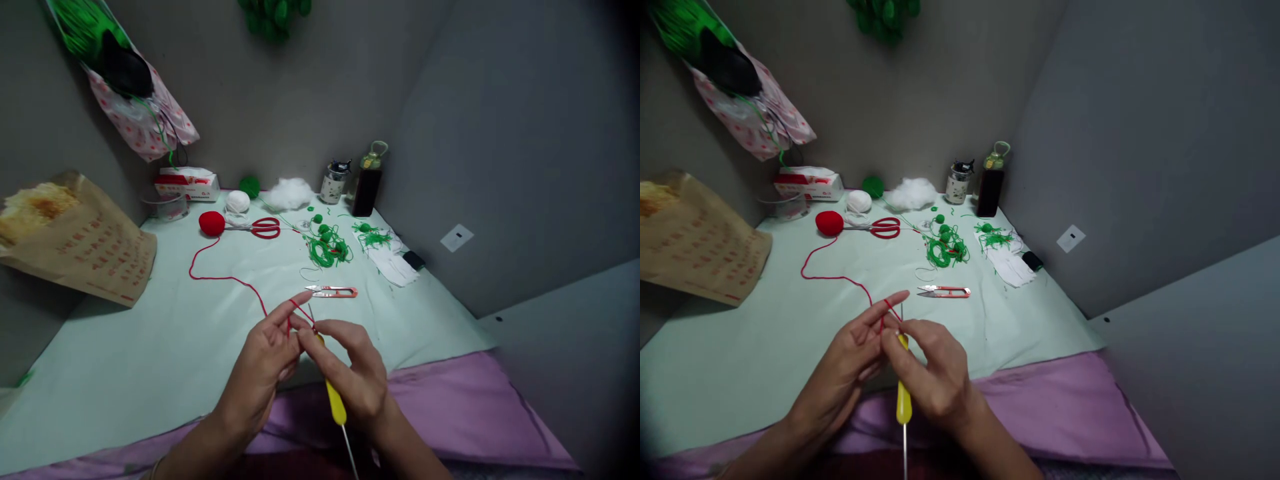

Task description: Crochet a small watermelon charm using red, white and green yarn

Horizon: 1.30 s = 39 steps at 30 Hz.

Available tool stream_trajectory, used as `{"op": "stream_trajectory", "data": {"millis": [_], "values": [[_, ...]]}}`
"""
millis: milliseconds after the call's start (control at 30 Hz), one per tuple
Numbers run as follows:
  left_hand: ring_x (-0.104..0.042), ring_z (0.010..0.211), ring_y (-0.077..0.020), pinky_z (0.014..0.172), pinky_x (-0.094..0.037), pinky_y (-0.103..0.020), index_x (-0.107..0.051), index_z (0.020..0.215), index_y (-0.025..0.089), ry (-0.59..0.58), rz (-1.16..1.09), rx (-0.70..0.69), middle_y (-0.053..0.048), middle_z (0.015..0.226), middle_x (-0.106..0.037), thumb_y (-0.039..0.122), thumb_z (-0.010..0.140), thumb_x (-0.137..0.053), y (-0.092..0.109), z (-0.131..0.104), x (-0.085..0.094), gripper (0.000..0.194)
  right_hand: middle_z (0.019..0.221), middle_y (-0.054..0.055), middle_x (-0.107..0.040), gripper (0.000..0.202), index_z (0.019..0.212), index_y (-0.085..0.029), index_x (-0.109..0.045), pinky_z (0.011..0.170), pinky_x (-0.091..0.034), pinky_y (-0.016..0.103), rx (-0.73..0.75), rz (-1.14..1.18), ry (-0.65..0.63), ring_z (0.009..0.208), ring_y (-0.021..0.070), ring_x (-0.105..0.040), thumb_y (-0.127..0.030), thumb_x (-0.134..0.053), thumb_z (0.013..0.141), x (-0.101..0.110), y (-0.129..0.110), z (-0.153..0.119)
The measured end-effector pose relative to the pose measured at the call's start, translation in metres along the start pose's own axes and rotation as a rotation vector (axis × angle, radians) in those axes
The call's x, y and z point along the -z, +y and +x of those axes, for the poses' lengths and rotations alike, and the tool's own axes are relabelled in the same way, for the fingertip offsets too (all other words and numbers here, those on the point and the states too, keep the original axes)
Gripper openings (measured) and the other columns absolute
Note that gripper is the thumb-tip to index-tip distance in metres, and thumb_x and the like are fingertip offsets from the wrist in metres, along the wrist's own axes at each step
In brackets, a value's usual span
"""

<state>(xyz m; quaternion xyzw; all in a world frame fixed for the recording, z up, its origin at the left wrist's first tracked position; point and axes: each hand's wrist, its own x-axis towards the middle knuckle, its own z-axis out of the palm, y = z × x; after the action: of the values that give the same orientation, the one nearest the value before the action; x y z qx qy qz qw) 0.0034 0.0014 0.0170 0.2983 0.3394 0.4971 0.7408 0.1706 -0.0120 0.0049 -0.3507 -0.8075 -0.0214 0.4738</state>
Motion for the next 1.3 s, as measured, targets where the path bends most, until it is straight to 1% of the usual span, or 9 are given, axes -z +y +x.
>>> {"op": "stream_trajectory", "data": {"millis": [100, 233, 367, 500, 700, 767, 1000, 1167, 1300], "values": [[-0.017, 0.043, 0.0016, 0.041, -0.019, -0.014, -0.079, 0.122, 0.018, -0.062, -0.124, 0.143, 0.008, 0.066, -0.049, 0.025, 0.081, -0.088, 0.003, 0.002, 0.000, 0.042, 0.099, 0.008, -0.074, 0.029, 0.121, -0.028, -0.074, 0.075, -0.062, 0.036, -0.201, 0.208, 0.138, 0.090, 0.0222, -0.072, -0.017, -0.054, 0.104, -0.002, 0.000, 0.000], [-0.023, 0.042, 0.0044, 0.042, -0.018, -0.014, -0.081, 0.116, 0.023, -0.022, -0.105, 0.073, 0.004, 0.082, -0.059, 0.020, 0.081, -0.087, 0.005, 0.002, -0.003, 0.036, 0.086, 0.004, -0.070, 0.024, 0.100, -0.025, -0.076, 0.074, -0.057, 0.037, -0.463, 0.598, 0.202, 0.081, 0.0201, -0.067, -0.022, -0.053, 0.106, -0.003, 0.000, 0.002], [-0.028, 0.047, 0.0019, 0.042, -0.019, -0.015, -0.082, 0.117, 0.026, -0.029, -0.005, 0.038, 0.003, 0.085, -0.058, 0.027, 0.079, -0.089, 0.001, -0.001, -0.005, 0.038, 0.097, 0.004, -0.074, 0.021, 0.105, -0.028, -0.077, 0.081, -0.057, 0.036, -0.460, 0.620, 0.150, 0.094, 0.0204, -0.069, -0.020, -0.058, 0.104, -0.005, 0.000, 0.006], [-0.033, 0.053, -0.0019, 0.045, -0.025, -0.017, -0.082, 0.117, 0.026, 0.002, 0.130, -0.011, 0.000, 0.089, -0.060, 0.034, 0.081, -0.088, 0.002, -0.001, -0.003, 0.037, 0.094, 0.003, -0.074, 0.023, 0.106, -0.028, -0.076, 0.076, -0.058, 0.034, -0.435, 0.579, 0.138, 0.088, 0.0190, -0.069, -0.017, -0.056, 0.104, -0.003, 0.000, 0.006], [-0.029, 0.049, -0.0016, 0.044, -0.019, -0.017, -0.080, 0.122, 0.024, 0.004, 0.062, -0.003, 0.004, 0.075, -0.057, 0.036, 0.078, -0.091, 0.000, 0.006, -0.003, 0.047, 0.113, 0.010, -0.073, 0.042, 0.139, -0.029, -0.066, 0.082, -0.062, 0.035, -0.065, 0.088, 0.040, 0.102, 0.0227, -0.071, -0.012, -0.060, 0.101, -0.006, 0.003, -0.005], [-0.024, 0.046, -0.0002, 0.042, -0.017, -0.016, -0.081, 0.118, 0.020, -0.013, -0.023, 0.057, 0.006, 0.068, -0.054, 0.034, 0.076, -0.093, 0.000, 0.006, -0.005, 0.046, 0.115, 0.010, -0.072, 0.045, 0.141, -0.029, -0.065, 0.082, -0.061, 0.034, -0.029, 0.060, 0.069, 0.105, 0.0223, -0.070, -0.011, -0.060, 0.100, -0.008, 0.004, -0.008], [-0.022, 0.042, 0.0028, 0.042, -0.018, -0.013, -0.084, 0.109, 0.019, -0.008, -0.143, 0.107, 0.009, 0.062, -0.048, 0.018, 0.079, -0.089, 0.005, 0.005, -0.001, 0.031, 0.088, 0.002, -0.071, 0.026, 0.107, -0.025, -0.076, 0.074, -0.053, 0.033, -0.455, 0.537, 0.275, 0.078, 0.0162, -0.066, -0.013, -0.054, 0.104, -0.004, 0.002, -0.005], [-0.023, 0.041, 0.0034, 0.041, -0.018, -0.013, -0.086, 0.100, 0.017, -0.008, -0.115, 0.091, 0.007, 0.064, -0.051, 0.020, 0.078, -0.089, 0.006, 0.006, 0.001, 0.023, 0.084, 0.001, -0.068, 0.022, 0.098, -0.024, -0.077, 0.065, -0.051, 0.028, -0.614, 0.790, 0.335, 0.068, 0.0123, -0.063, -0.021, -0.057, 0.105, -0.005, 0.002, -0.001], [-0.032, 0.045, 0.0016, 0.043, -0.024, -0.014, -0.081, 0.119, 0.027, 0.018, -0.004, -0.001, 0.004, 0.078, -0.061, 0.022, 0.079, -0.089, 0.000, 0.002, -0.005, 0.041, 0.081, 0.000, -0.067, 0.023, 0.098, -0.026, -0.077, 0.062, -0.053, 0.028, -0.594, 0.761, 0.268, 0.065, 0.0125, -0.063, -0.022, -0.056, 0.105, -0.008, 0.001, 0.001]]}}
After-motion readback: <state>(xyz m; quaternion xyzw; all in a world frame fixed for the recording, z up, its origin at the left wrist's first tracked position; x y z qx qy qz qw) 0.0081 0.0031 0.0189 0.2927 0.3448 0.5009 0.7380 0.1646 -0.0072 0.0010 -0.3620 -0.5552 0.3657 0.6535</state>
